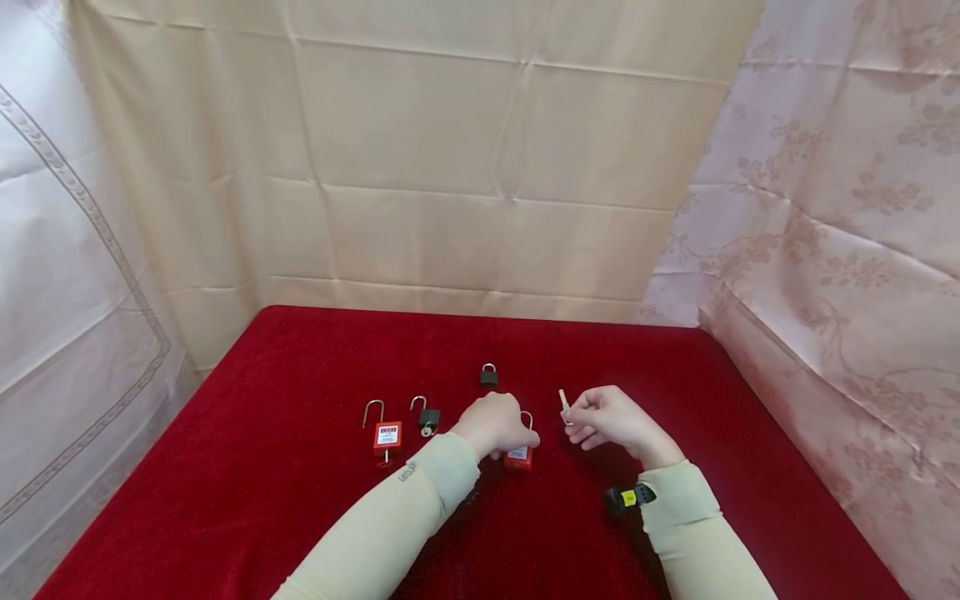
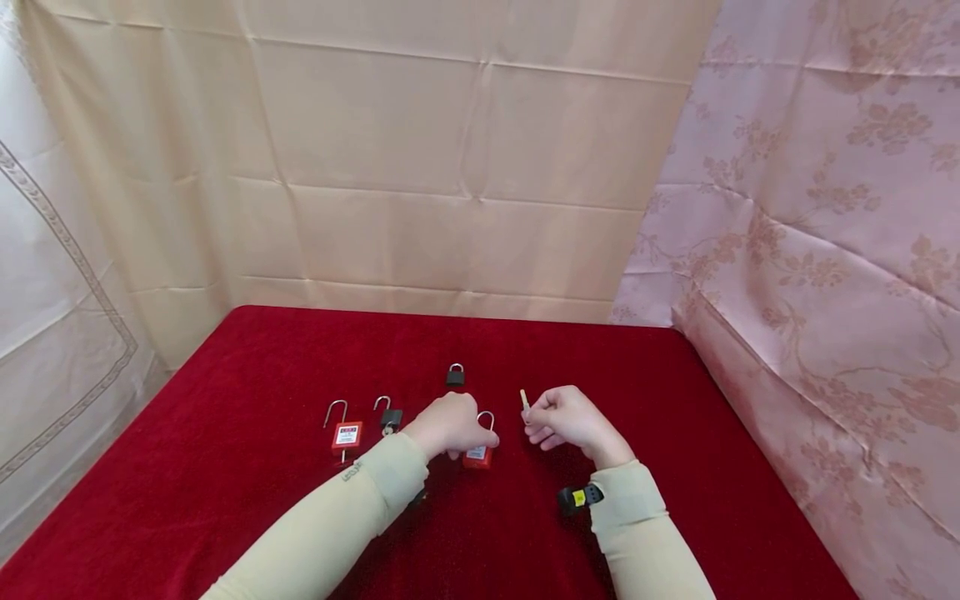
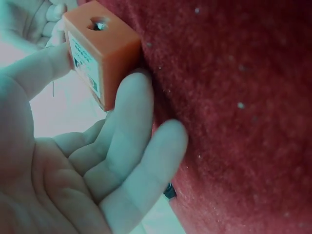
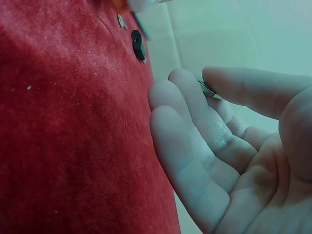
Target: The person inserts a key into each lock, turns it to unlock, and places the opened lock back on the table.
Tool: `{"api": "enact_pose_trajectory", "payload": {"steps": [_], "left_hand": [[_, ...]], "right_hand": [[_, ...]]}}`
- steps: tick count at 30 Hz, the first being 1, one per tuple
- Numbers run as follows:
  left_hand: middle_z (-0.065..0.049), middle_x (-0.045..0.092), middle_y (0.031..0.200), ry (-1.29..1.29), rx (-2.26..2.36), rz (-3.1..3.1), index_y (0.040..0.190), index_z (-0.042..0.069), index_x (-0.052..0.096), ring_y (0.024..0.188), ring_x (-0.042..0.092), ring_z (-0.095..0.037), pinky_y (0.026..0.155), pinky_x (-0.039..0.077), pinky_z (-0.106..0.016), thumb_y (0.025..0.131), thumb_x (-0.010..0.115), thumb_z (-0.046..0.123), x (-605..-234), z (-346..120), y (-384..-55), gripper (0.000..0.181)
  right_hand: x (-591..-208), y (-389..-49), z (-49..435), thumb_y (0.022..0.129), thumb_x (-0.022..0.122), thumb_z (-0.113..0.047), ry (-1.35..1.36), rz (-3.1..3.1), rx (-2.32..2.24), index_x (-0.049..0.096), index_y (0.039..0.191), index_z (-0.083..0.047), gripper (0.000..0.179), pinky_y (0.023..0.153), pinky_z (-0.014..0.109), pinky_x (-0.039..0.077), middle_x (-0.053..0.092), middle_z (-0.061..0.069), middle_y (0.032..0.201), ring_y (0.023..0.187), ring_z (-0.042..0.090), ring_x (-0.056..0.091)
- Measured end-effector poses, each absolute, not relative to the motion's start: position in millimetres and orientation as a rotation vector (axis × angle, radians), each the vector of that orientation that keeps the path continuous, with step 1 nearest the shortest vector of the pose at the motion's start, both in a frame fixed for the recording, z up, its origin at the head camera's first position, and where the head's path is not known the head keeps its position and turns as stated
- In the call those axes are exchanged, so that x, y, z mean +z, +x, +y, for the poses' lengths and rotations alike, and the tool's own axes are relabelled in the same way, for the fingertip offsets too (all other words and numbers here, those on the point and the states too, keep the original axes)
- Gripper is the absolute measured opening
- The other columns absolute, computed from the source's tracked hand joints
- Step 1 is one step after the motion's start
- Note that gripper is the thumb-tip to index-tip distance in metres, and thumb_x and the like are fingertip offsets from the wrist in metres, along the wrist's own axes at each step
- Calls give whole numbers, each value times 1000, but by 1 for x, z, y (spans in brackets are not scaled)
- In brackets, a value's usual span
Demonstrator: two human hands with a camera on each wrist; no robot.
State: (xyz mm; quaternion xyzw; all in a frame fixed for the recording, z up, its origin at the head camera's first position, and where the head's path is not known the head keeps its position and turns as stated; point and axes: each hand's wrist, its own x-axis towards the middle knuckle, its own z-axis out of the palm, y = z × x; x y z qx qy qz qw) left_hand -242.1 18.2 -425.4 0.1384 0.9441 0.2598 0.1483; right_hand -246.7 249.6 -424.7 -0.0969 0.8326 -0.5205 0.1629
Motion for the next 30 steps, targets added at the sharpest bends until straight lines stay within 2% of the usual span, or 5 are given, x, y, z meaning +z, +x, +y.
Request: {"api": "enact_pose_trajectory", "payload": {"steps": [10,17,20,24,30], "left_hand": [[0,61,56,447,920,2722,65,12,64,51,56,-12,48,46,-29,88,74,39,-419,2,-248,36],[5,50,44,519,1049,2739,52,15,55,43,41,-7,42,34,-25,86,72,42,-412,-10,-250,46],[6,55,49,538,1118,2722,58,15,60,48,46,-7,46,39,-26,85,73,44,-410,-14,-252,42],[4,66,68,534,1194,2716,74,15,69,64,58,-12,58,49,-30,84,75,46,-409,-20,-255,33],[3,66,78,463,1363,2694,85,13,68,73,61,-16,65,51,-33,80,79,42,-407,-28,-256,32]], "right_hand": [[-425,-248,251,97,68,-12,-288,2366,-1533,66,104,12,25,68,43,62,72,25,91,80,34,73],[-419,-245,248,98,66,-9,-303,2349,-1641,64,105,13,23,68,43,62,71,26,91,79,32,73],[-416,-244,246,98,65,-7,-306,2341,-1682,63,106,13,22,69,43,62,70,28,94,81,34,73],[-413,-243,244,98,66,-7,-324,2344,-1710,62,107,14,23,69,42,62,69,32,96,80,34,72],[-408,-242,241,97,66,-5,-338,2327,-1760,62,103,12,18,67,41,62,69,31,94,78,32,73]]}}
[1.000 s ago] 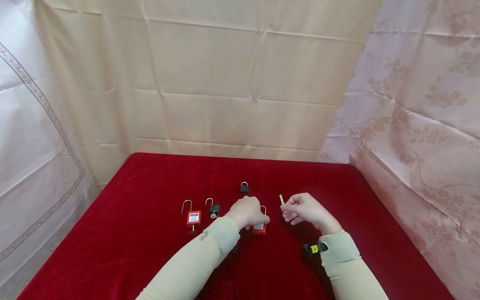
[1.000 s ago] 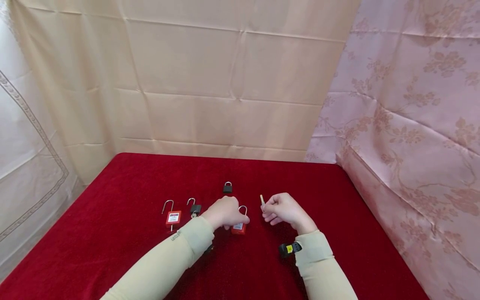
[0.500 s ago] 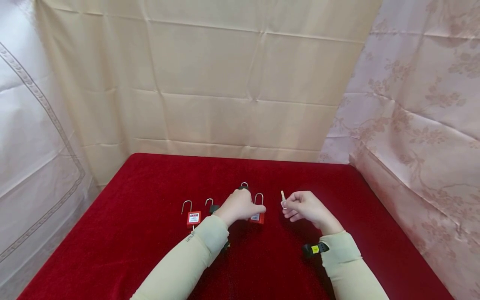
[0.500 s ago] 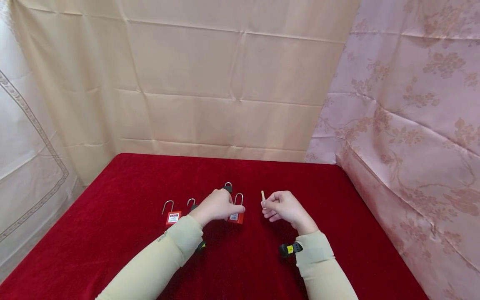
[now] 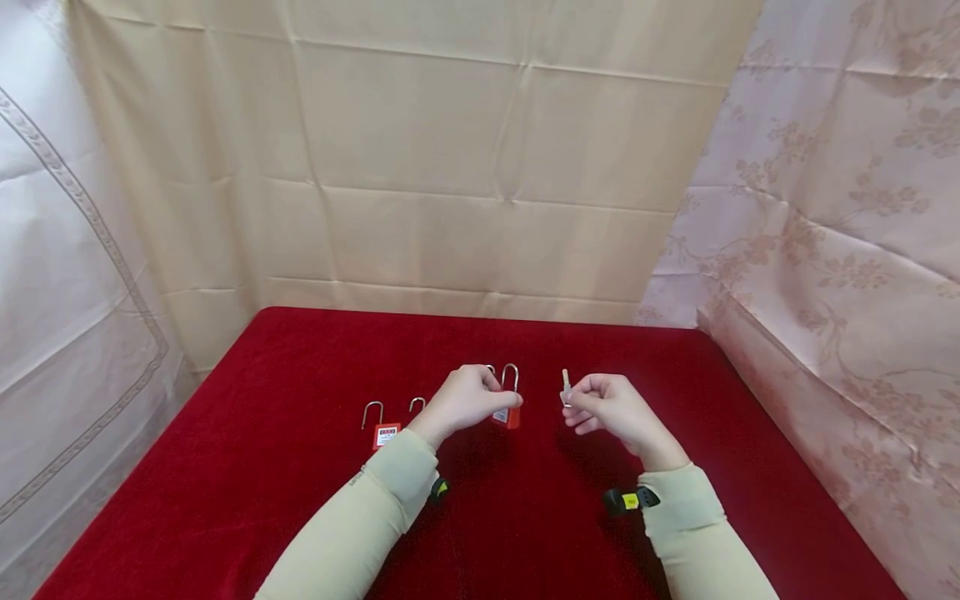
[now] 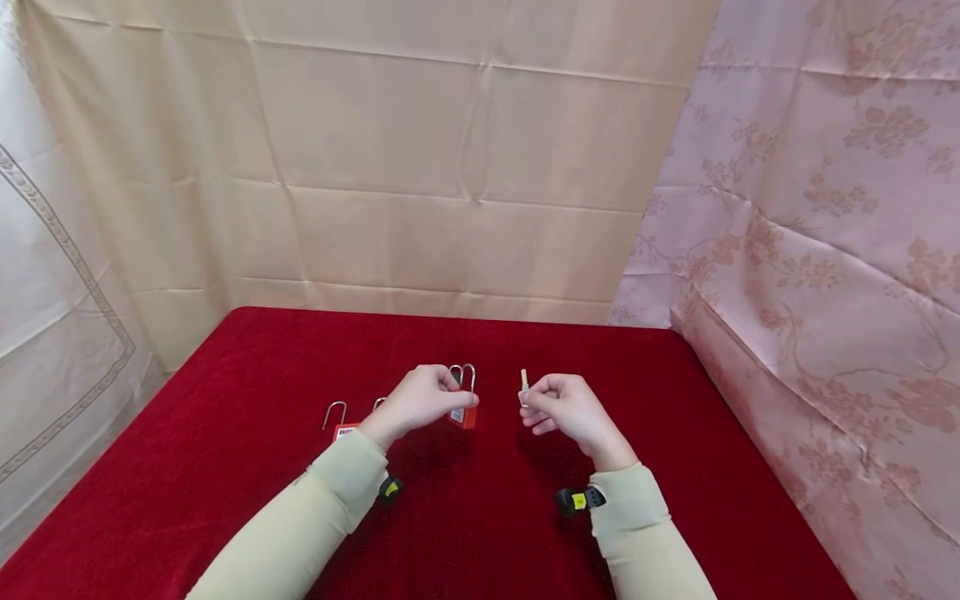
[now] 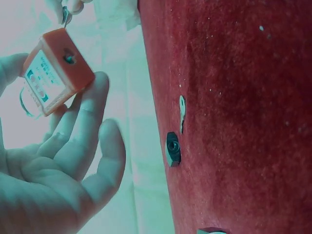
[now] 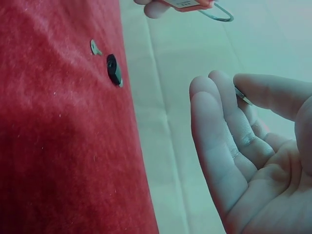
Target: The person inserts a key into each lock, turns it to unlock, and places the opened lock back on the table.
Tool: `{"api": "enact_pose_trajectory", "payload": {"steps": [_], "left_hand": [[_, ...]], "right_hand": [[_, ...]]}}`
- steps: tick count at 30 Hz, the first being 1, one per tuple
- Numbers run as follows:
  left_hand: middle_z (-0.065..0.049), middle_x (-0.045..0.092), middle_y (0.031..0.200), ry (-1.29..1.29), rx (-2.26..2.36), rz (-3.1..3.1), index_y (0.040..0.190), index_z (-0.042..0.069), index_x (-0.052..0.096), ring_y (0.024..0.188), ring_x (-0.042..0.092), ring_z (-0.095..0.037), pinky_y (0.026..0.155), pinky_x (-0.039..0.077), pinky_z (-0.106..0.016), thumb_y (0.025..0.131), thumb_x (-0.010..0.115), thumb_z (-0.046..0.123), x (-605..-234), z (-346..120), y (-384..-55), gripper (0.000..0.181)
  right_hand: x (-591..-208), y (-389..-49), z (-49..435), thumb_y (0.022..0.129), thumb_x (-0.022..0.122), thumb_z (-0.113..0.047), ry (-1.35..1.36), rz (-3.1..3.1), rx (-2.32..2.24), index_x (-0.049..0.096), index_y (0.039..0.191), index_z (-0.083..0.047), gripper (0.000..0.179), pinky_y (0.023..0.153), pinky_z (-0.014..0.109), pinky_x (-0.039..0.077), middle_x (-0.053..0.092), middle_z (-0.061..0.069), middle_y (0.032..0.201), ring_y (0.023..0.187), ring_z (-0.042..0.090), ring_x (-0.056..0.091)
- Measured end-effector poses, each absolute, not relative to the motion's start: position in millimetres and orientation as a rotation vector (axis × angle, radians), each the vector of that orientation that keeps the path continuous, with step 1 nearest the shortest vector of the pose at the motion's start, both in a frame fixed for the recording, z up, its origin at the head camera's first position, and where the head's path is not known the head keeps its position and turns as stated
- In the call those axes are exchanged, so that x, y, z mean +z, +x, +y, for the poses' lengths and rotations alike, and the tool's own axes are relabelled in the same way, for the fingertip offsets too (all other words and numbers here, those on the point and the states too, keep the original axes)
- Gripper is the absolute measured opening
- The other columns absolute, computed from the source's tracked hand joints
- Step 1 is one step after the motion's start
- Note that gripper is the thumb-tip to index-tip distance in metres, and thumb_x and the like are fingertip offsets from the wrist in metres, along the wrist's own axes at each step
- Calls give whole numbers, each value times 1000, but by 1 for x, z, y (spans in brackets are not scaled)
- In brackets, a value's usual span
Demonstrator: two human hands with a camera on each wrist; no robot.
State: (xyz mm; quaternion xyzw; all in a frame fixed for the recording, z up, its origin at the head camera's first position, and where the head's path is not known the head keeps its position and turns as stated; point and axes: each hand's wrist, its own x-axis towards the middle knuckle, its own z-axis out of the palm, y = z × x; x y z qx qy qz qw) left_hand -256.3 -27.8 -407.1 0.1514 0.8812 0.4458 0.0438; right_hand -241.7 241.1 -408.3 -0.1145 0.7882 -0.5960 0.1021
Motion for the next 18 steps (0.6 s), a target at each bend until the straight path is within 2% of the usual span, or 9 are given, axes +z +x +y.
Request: {"api": "enact_pose_trajectory", "payload": {"steps": [7,13,18], "left_hand": [[-2,67,82,365,1591,2571,93,9,67,76,60,-17,67,51,-34,83,82,36,-410,-38,-258,33],[-6,72,82,313,1794,2364,99,6,65,73,66,-27,74,56,-50,82,86,33,-415,-45,-257,38],[-16,74,88,370,1874,2278,105,2,67,73,70,-24,74,58,-41,83,86,23,-415,-47,-256,36]], "right_hand": [[-405,-239,237,97,65,-5,-349,2345,-1750,63,103,11,18,67,41,62,69,33,95,79,37,72],[-404,-237,237,97,65,-4,-368,2335,-1749,62,102,12,18,67,41,62,69,32,94,78,33,72],[-404,-236,238,97,65,-3,-372,2336,-1759,62,101,12,17,66,42,62,68,34,94,79,37,72]]}}
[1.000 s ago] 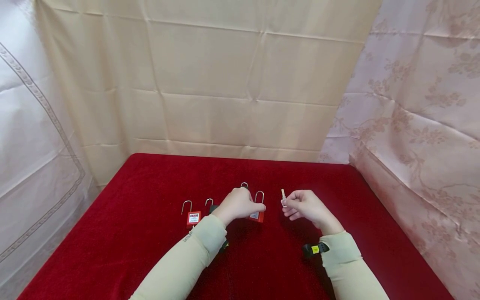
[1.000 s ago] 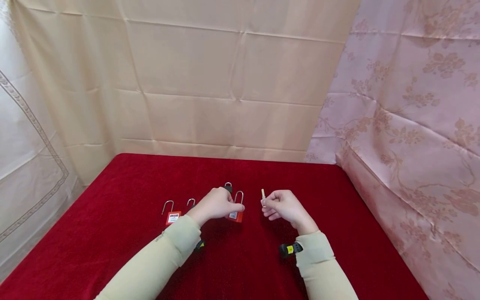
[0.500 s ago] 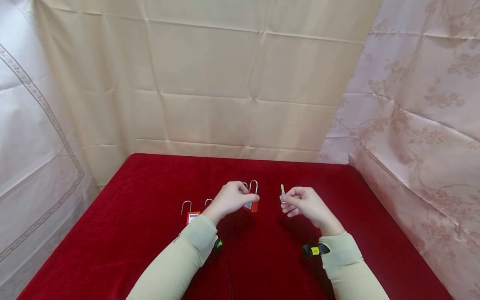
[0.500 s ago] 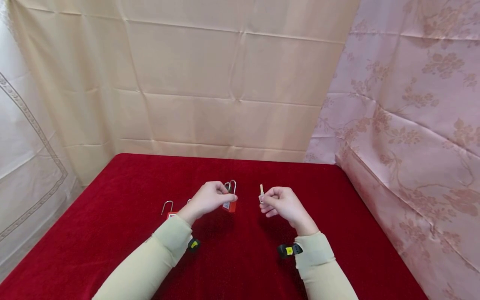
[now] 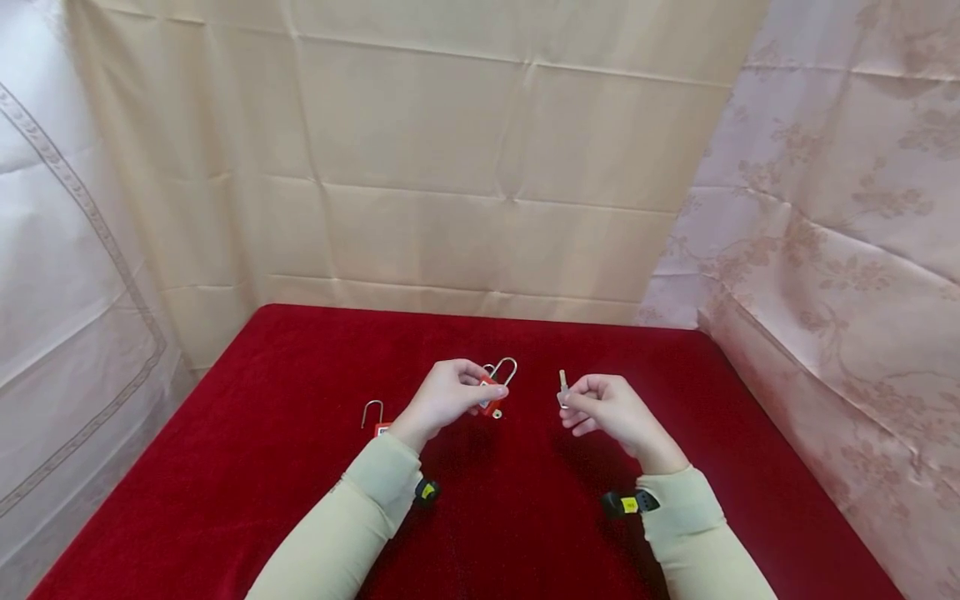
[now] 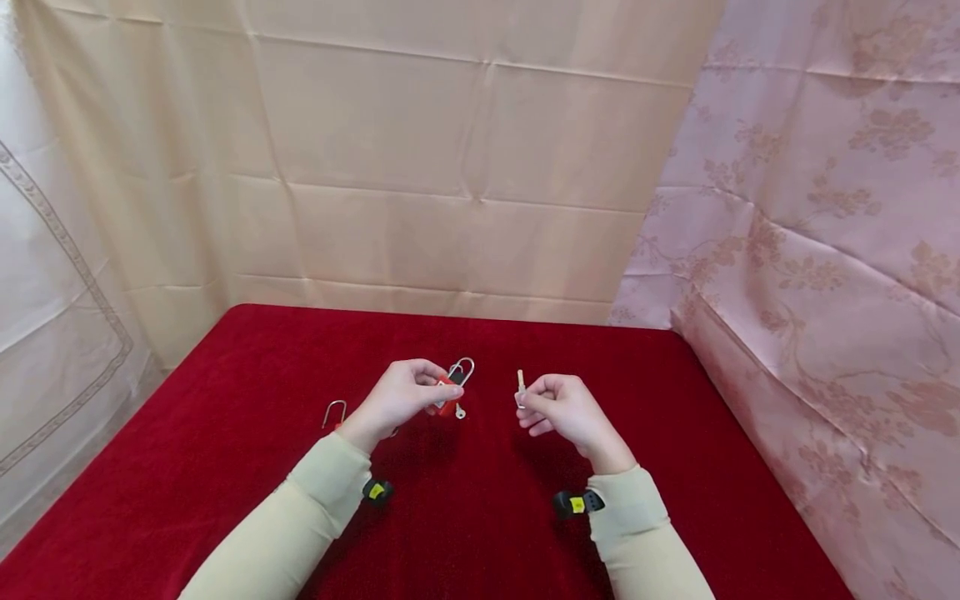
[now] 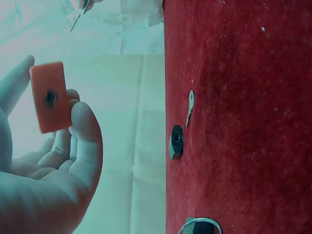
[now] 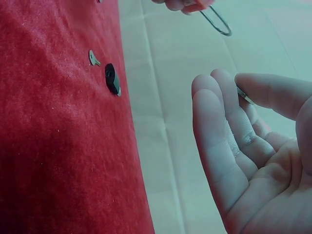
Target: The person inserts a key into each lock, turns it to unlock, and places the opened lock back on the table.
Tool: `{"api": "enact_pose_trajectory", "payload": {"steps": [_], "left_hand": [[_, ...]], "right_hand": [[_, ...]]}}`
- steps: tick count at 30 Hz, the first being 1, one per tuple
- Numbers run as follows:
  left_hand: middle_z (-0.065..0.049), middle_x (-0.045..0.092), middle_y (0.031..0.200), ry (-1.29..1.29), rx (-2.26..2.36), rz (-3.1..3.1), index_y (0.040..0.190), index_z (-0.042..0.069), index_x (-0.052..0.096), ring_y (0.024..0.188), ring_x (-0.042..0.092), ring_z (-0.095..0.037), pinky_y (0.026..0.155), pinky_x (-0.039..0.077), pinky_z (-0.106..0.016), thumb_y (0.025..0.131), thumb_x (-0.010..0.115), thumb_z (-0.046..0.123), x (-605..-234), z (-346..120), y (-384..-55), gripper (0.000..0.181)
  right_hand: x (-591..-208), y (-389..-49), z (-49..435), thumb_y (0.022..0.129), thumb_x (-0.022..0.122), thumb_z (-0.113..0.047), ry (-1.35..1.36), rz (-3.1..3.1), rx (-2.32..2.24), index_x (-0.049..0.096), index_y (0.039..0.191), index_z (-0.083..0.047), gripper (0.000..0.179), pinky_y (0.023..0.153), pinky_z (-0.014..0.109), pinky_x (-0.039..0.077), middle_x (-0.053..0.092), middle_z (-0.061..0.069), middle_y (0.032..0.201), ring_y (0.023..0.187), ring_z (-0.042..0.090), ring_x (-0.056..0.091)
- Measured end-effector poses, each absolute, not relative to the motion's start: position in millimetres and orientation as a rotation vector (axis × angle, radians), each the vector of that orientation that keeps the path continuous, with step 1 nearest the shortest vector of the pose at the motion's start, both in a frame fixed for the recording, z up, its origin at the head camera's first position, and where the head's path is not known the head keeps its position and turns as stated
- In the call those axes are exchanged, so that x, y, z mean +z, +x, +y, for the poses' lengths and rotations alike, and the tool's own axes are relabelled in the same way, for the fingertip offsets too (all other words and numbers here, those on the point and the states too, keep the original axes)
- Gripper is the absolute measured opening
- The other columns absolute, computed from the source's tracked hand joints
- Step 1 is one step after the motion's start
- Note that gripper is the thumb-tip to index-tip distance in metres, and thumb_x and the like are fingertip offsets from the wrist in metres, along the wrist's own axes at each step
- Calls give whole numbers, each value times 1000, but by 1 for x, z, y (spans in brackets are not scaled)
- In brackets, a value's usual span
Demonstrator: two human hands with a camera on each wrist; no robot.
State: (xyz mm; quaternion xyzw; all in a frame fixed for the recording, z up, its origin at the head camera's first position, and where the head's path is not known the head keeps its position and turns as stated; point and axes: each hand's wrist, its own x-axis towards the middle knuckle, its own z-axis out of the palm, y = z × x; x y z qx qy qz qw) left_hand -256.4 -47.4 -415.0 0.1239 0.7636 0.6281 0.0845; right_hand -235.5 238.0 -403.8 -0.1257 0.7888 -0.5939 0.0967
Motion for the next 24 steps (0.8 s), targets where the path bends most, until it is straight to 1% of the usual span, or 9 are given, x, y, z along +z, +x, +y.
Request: {"api": "enact_pose_trajectory", "payload": {"steps": [1,3,7,10,13,16,19,24], "left_hand": [[-16,74,88,371,1875,2278,106,1,69,73,70,-22,73,58,-40,83,86,21,-415,-48,-256,35],[-14,75,88,369,1861,2294,106,1,71,74,70,-19,75,59,-40,83,85,18,-415,-51,-256,32],[-5,75,87,353,1820,2342,104,3,74,77,70,-16,80,58,-49,84,85,15,-416,-56,-255,26],[-6,75,87,343,1820,2342,103,3,74,77,71,-18,81,56,-54,85,84,15,-416,-59,-254,24],[-6,75,86,311,1822,2343,101,4,74,76,70,-19,80,56,-55,85,84,16,-414,-61,-254,23],[-5,74,87,275,1815,2354,100,6,73,76,68,-19,79,55,-55,85,83,17,-413,-62,-253,21],[-5,74,88,252,1829,2344,100,5,73,75,68,-20,78,56,-54,86,82,15,-411,-64,-252,19],[-9,74,88,244,1895,2310,100,2,72,74,68,-20,78,58,-50,87,81,12,-410,-65,-252,20]], "right_hand": [[-404,-236,238,97,65,-4,-376,2337,-1756,62,101,13,17,66,42,62,68,35,94,80,40,72],[-405,-236,239,97,66,-4,-369,2335,-1756,62,102,12,17,67,42,62,67,36,95,81,43,71],[-405,-236,240,98,65,-6,-390,2339,-1742,62,103,13,20,67,42,62,67,36,95,82,44,71],[-405,-236,240,98,65,-6,-393,2336,-1742,62,103,13,20,67,42,62,67,36,96,81,41,72],[-405,-236,241,98,66,-6,-386,2330,-1743,62,103,13,20,67,42,62,68,35,95,80,37,72],[-405,-236,241,98,66,-6,-380,2330,-1744,62,103,13,20,67,41,62,68,33,95,81,39,72],[-403,-235,241,97,67,-7,-371,2339,-1743,62,103,12,21,66,41,62,69,29,91,79,38,71],[-402,-234,240,98,67,-8,-366,2347,-1758,63,103,11,20,65,40,61,68,22,86,73,27,69]]}}
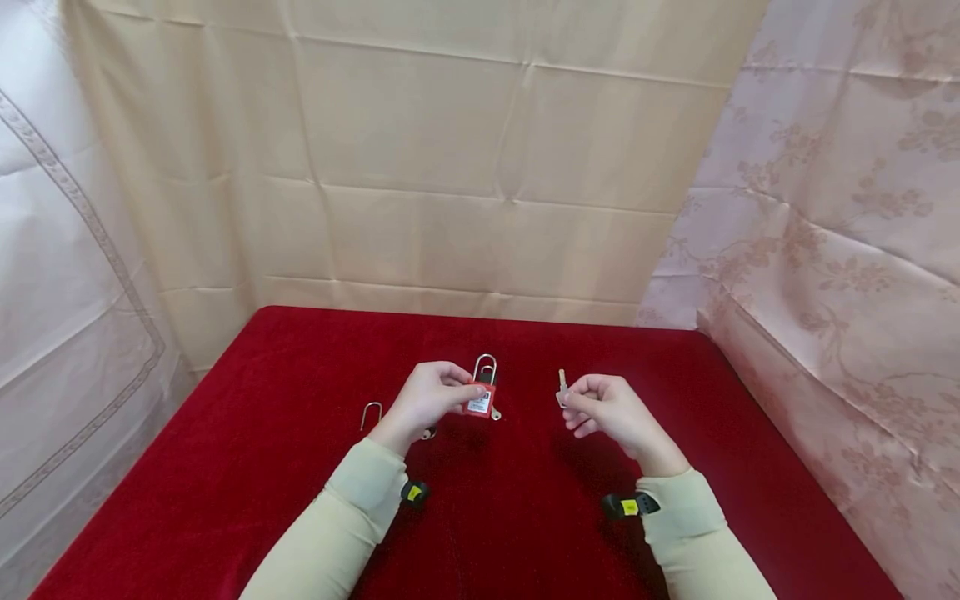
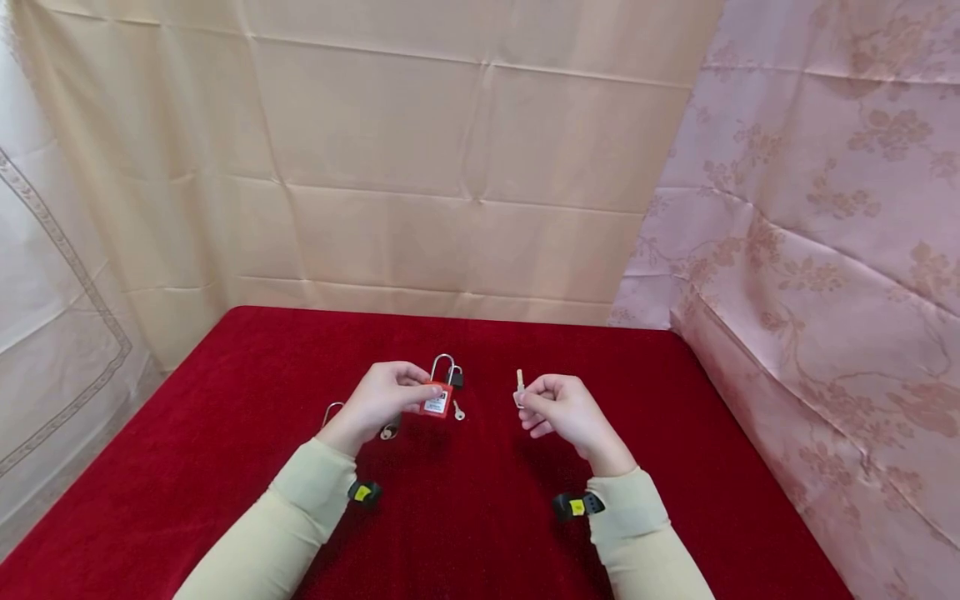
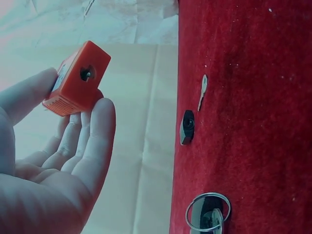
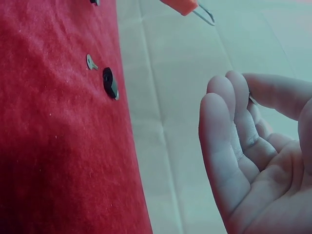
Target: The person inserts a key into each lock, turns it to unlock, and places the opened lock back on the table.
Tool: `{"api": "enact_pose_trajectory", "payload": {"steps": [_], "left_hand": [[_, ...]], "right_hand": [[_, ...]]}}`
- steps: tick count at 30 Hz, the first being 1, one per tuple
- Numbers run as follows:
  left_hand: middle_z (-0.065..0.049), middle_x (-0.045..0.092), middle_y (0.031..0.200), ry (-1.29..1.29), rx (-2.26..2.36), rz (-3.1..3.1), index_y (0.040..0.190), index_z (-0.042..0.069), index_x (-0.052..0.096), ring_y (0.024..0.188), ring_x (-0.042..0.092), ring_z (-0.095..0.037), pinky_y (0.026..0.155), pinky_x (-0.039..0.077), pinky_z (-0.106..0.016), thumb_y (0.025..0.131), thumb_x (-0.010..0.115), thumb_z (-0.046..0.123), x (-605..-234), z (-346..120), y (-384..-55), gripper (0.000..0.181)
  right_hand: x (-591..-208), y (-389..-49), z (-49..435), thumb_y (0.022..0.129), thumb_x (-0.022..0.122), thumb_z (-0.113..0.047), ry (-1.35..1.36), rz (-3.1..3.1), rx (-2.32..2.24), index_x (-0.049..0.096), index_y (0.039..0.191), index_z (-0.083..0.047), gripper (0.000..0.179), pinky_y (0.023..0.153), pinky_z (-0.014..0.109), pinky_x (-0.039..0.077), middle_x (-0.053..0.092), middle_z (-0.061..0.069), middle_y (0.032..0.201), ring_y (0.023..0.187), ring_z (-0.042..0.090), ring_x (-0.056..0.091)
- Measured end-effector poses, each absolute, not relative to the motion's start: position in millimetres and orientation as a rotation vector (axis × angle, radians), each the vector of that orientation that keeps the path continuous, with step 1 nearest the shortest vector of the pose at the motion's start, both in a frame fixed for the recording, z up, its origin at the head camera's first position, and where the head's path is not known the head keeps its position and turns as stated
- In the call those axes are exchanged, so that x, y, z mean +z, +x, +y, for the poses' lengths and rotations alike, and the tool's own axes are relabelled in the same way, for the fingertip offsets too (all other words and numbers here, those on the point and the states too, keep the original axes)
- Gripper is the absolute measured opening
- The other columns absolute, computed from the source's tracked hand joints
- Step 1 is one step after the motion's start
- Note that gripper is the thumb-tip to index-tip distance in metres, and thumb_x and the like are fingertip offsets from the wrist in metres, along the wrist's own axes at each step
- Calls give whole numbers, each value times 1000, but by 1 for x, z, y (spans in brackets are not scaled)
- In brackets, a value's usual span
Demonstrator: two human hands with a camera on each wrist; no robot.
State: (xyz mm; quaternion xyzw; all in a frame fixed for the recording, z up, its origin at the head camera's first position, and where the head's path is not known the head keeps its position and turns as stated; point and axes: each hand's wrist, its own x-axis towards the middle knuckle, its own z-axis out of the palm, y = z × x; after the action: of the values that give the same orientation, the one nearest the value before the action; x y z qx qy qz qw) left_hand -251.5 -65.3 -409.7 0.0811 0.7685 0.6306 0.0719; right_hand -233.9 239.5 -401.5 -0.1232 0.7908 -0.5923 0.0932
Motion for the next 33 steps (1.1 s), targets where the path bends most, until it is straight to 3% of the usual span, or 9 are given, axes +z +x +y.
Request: {"api": "enact_pose_trajectory", "payload": {"steps": [9,18,24,33], "left_hand": [[-13,74,96,203,1980,2214,106,-3,72,79,71,-22,76,61,-39,89,79,12,-408,-66,-252,23],[-17,72,97,192,2091,2129,107,-6,70,77,72,-24,79,60,-44,89,78,9,-407,-67,-254,24],[-16,73,94,226,2160,2132,104,-5,71,77,73,-25,74,61,-39,89,79,10,-403,-68,-254,22],[-16,73,94,248,2150,2134,105,-5,70,78,72,-24,76,61,-43,90,78,11,-403,-66,-252,23]], "right_hand": [[-401,-231,228,96,71,-9,-368,2269,-1921,63,101,8,19,65,41,62,69,15,81,68,22,68],[-399,-224,214,98,67,-5,-451,2156,-1981,60,103,9,16,66,38,61,69,12,83,71,20,69],[-399,-219,202,98,66,-6,-491,2098,-1940,61,104,7,15,68,39,62,70,15,89,75,20,70],[-409,-214,187,98,65,-4,-586,1968,-1893,62,107,8,15,71,41,62,71,26,94,81,26,73]]}}
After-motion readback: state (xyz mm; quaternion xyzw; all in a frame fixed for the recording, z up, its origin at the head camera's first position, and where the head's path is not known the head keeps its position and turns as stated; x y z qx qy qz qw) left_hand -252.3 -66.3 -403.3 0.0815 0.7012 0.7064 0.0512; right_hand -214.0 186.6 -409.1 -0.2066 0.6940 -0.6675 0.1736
